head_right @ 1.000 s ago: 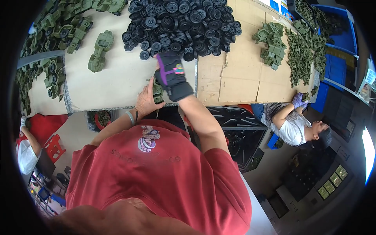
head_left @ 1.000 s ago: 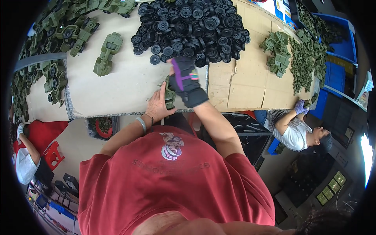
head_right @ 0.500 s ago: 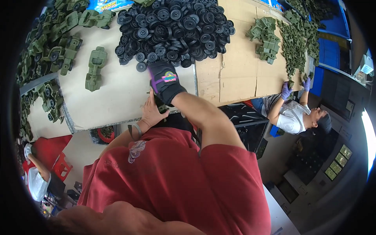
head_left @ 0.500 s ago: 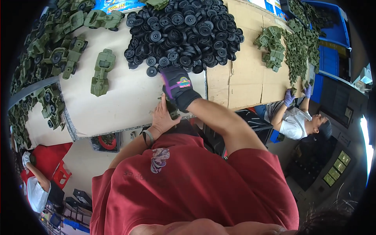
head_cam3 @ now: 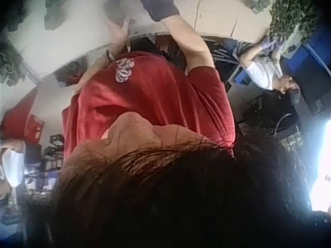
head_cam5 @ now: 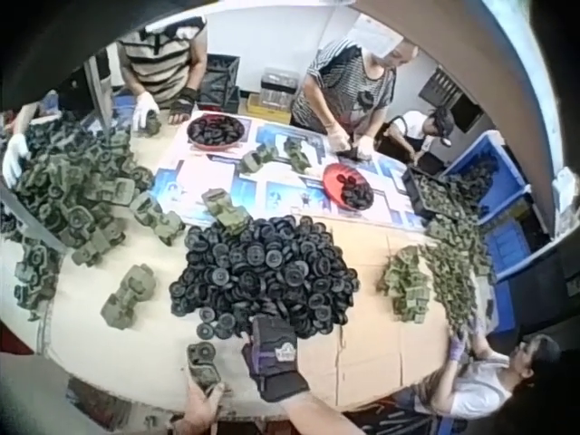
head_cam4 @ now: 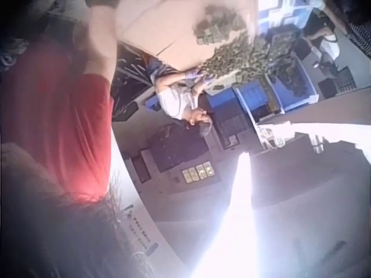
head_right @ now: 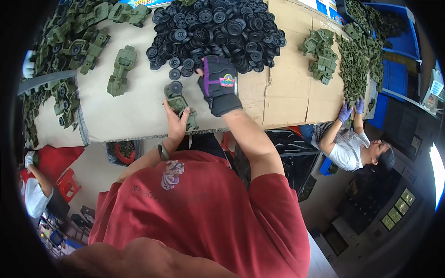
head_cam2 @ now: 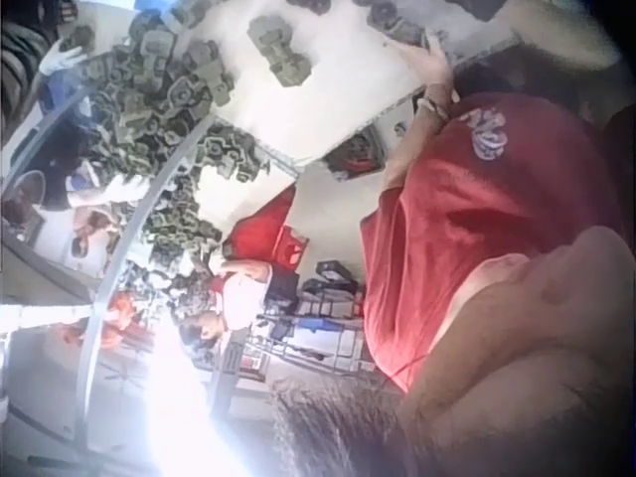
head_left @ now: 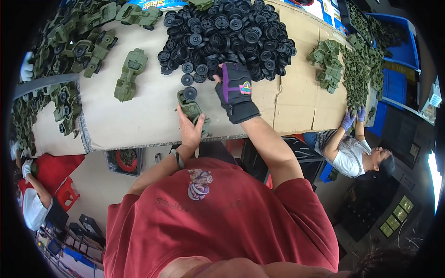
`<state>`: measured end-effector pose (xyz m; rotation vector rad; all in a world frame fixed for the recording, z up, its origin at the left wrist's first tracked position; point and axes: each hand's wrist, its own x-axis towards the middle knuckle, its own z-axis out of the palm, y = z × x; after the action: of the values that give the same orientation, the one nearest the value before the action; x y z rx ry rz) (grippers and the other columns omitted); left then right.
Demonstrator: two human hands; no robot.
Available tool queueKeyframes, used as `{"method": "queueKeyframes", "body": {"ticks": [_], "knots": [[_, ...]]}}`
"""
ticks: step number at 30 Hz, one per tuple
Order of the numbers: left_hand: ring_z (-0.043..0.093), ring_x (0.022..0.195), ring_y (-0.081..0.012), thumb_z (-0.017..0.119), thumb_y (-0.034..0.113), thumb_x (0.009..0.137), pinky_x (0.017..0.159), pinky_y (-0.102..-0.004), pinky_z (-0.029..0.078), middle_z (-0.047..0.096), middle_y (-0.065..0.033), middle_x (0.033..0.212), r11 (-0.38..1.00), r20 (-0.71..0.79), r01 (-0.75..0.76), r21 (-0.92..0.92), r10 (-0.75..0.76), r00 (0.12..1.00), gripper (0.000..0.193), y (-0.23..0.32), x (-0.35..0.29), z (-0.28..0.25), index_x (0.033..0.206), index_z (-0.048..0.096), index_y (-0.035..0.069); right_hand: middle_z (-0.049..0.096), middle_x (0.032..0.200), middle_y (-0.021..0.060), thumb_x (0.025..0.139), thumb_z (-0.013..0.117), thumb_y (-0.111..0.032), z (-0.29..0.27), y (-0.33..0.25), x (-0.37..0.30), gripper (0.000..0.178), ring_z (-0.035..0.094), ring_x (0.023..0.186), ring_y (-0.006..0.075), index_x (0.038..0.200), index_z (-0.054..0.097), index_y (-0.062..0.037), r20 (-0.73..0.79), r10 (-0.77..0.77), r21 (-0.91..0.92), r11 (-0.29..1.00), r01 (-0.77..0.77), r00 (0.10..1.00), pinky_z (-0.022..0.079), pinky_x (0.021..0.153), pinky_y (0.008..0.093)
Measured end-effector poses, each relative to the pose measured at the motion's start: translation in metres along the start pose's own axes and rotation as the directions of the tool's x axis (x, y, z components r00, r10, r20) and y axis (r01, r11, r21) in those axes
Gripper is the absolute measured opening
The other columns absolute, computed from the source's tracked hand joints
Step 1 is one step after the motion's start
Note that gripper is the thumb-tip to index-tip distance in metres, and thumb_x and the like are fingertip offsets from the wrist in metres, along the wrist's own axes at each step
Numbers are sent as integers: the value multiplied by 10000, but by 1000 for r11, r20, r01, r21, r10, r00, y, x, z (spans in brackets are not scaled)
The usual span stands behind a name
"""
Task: The person assembles small plastic toy cars by hand, attaching toy wheels and plastic components to toy car bodies at a factory workbench.
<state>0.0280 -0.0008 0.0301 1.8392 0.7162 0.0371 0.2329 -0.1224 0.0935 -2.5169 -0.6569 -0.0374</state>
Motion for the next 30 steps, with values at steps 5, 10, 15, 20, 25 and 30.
{"method": "queueKeyframes", "body": {"ticks": [5, 10, 15, 20, 25, 30], "knots": [[497, 1316, -333, 803, 258, 971, 1156, -472, 419, 469, -244, 1390, 922, 213, 224, -315, -161, 964, 1061, 23, -2, 0, 1712, 72, 55, 732, 1023, 184, 822, 792, -196, -6, 20, 0, 368, 683, 993, 416, 1168, 729, -86, 48, -5, -221, 975, 16, 999, 546, 877, 535], [423, 1420, -429, 811, 124, 872, 1200, -531, 380, 409, -272, 1501, 979, 86, -82, 187, 67, 994, 1060, 17, 3, -33, 1709, 161, 75, 730, 1009, 180, 840, 781, -191, -18, 46, -10, 287, 682, 962, 418, 1103, 748, -81, 82, -44, -135, 989, 55, 996, 545, 860, 542], [312, 1550, -473, 770, -2, 760, 1251, -626, 292, 336, -182, 1671, 600, 385, -590, 541, 447, 808, 1019, 75, 63, -64, 1677, 363, 177, 715, 1017, 141, 803, 765, -174, -47, 29, -66, 339, 679, 992, 387, 1130, 728, -92, 223, -211, -81, 969, 234, 952, 529, 872, 520], [302, 1594, -368, 662, -25, 850, 1221, -664, 300, 448, -76, 1638, 66, 866, -938, 341, 365, 341, 768, 59, 98, -52, 1572, 530, 201, 715, 1009, 133, 806, 771, -206, -11, 53, -125, 341, 677, 964, 367, 1131, 733, -110, 391, -198, -115, 958, 261, 899, 511, 850, 506], [494, 1320, -339, 891, 282, 758, 1134, -579, 349, 610, -81, 1257, 72, 747, -816, 573, 364, 557, 667, 53, 71, -59, 1378, 673, 168, 725, 1078, 166, 820, 839, -228, -22, 49, -128, 448, 674, 1052, 395, 1218, 711, -65, 230, 34, 48, 998, -46, 973, 528, 926, 508], [528, 1273, -312, 919, 386, 738, 1134, -587, 356, 618, -92, 1229, 284, 694, -719, 634, 201, 691, 642, 45, 41, -48, 1289, 679, 160, 722, 1106, 183, 783, 841, -182, -19, 56, -118, 507, 675, 1074, 406, 1257, 709, -61, 379, 36, -26, 999, -29, 925, 540, 925, 519]]}}
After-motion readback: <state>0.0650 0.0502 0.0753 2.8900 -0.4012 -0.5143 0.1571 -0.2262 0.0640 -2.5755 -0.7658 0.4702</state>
